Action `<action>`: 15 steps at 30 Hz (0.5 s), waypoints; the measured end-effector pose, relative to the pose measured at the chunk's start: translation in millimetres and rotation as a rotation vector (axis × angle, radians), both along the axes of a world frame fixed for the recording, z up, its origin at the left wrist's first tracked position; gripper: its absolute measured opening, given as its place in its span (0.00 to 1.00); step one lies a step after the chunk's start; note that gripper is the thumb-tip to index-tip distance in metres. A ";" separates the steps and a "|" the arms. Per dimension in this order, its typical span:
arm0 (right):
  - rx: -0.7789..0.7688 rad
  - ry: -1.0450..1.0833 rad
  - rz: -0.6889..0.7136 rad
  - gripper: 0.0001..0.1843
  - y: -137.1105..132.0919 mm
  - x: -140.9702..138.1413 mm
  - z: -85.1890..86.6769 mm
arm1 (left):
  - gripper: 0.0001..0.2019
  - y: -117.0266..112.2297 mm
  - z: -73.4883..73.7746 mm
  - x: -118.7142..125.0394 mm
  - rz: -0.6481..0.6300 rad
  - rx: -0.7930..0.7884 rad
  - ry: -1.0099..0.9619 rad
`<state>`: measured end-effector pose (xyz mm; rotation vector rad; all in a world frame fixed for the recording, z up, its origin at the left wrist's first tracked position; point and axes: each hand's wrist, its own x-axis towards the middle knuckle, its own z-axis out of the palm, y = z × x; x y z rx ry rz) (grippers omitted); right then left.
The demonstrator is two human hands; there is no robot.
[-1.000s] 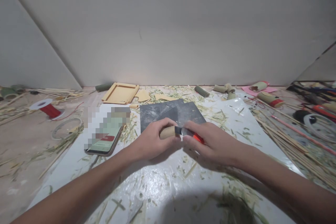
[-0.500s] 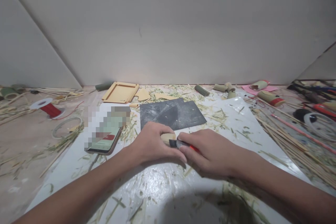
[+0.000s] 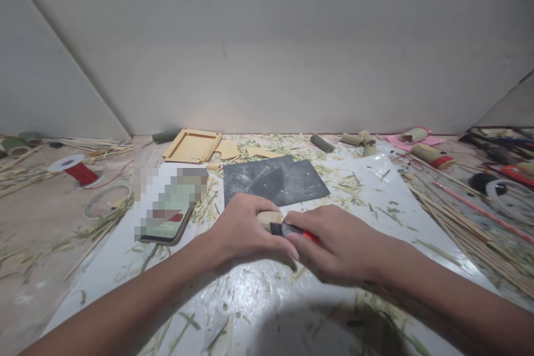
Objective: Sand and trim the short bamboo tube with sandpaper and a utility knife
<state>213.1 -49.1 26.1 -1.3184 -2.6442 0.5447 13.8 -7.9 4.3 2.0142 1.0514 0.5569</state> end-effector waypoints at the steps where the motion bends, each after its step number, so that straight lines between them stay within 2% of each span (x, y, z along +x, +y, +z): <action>1: 0.003 -0.003 -0.010 0.16 -0.2 0.1 -0.1 | 0.22 -0.6 -0.6 0.1 0.003 0.023 -0.002; 6: 0.011 -0.053 -0.032 0.16 0.8 -0.1 -0.2 | 0.23 -3.4 -3.7 1.0 0.015 0.172 0.002; 15: 0.039 -0.103 -0.071 0.18 -0.1 1.1 -0.9 | 0.29 -3.9 -2.7 1.0 0.049 0.327 0.005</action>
